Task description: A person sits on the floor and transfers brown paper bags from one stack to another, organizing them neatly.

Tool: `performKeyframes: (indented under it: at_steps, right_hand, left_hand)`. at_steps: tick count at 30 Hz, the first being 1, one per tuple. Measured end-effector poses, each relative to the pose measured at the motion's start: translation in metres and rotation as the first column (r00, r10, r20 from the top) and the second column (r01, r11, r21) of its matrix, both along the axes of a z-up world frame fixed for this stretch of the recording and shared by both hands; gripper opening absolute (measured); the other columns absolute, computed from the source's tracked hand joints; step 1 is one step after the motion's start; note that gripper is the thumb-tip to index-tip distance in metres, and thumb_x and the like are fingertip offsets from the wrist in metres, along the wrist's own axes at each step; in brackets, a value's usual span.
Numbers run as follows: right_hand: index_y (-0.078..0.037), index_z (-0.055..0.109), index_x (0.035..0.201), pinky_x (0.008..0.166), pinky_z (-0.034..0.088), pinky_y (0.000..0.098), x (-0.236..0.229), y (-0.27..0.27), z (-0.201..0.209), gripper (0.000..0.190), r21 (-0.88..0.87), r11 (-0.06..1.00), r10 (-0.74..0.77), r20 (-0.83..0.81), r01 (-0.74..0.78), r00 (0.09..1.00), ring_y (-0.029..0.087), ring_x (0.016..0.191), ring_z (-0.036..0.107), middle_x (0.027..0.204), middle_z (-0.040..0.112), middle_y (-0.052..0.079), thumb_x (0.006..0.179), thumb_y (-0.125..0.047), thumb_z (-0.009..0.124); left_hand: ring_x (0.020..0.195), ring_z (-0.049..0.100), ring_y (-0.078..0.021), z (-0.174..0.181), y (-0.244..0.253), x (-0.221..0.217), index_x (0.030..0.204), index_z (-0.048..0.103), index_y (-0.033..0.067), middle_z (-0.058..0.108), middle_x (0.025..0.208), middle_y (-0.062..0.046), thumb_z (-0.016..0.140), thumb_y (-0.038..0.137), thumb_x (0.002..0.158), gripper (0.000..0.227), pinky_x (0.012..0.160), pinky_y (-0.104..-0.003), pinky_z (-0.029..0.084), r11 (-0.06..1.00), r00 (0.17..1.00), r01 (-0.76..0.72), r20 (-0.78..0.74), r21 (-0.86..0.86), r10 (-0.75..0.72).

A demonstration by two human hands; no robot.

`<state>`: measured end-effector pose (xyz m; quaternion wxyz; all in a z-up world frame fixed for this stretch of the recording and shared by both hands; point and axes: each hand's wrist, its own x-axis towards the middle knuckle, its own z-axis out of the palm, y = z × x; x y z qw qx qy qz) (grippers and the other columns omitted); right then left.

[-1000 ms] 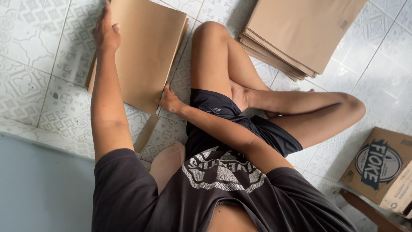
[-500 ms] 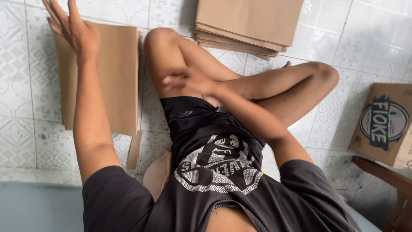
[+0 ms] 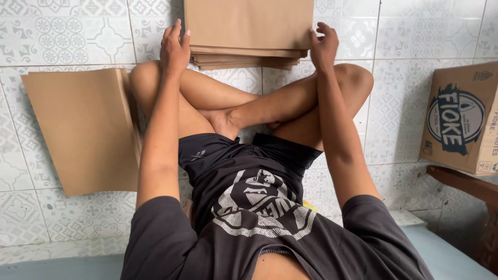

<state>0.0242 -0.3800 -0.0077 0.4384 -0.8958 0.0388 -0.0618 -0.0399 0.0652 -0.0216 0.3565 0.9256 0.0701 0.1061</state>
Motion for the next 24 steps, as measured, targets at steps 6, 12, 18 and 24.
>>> performKeyframes:
  at_steps: [6,12,18,24]
  right_hand:
    - [0.005,0.055,0.138,0.076,0.059,0.0364,0.003,0.003,-0.033,0.056,-0.233,0.972,-0.017,-0.071,0.000,0.997,0.027,0.092,0.068,0.115,0.065,0.019,0.097,-0.030,0.073]
    - [0.007,0.072,0.111,0.068,0.061,0.0305,0.011,0.007,-0.030,0.035,-0.141,0.989,0.042,0.003,-0.041,0.999,0.021,0.077,0.068,0.096,0.069,0.014,0.091,-0.021,0.079]
    - [0.009,0.055,0.137,0.091,0.066,0.0355,0.019,0.004,-0.041,0.055,-0.034,0.999,0.012,-0.175,-0.018,0.985,0.034,0.111,0.074,0.127,0.070,0.025,0.098,-0.025,0.071]
    - [0.008,0.054,0.138,0.094,0.065,0.0358,0.012,0.011,-0.027,0.059,0.000,1.000,0.008,-0.234,-0.008,0.972,0.034,0.115,0.073,0.131,0.067,0.026,0.097,-0.030,0.072]
  left_hand:
    - [0.103,0.067,-0.0321,0.016,-0.012,-0.008,0.142,0.056,0.0083,0.065,0.127,-0.007,0.060,0.023,0.103,0.042,0.085,-0.044,0.054,0.986,0.983,0.028,-0.185,0.166,0.003]
    - [0.128,0.058,-0.0349,0.009,-0.010,-0.006,0.158,0.032,0.0099,0.046,0.151,-0.015,0.086,0.046,0.091,0.094,0.101,-0.045,0.049,0.995,0.945,0.056,-0.327,0.081,-0.027]
    - [0.123,0.063,-0.0362,0.016,-0.015,-0.003,0.159,0.020,0.0029,0.063,0.143,-0.019,0.088,0.036,0.089,0.103,0.102,-0.043,0.049,0.986,0.931,0.146,-0.347,0.077,-0.111]
    - [0.133,0.055,-0.0414,0.002,-0.014,-0.009,0.160,-0.001,0.0097,0.047,0.162,-0.016,0.098,0.041,0.078,0.132,0.107,-0.047,0.047,0.982,0.914,0.173,-0.382,0.070,-0.134]
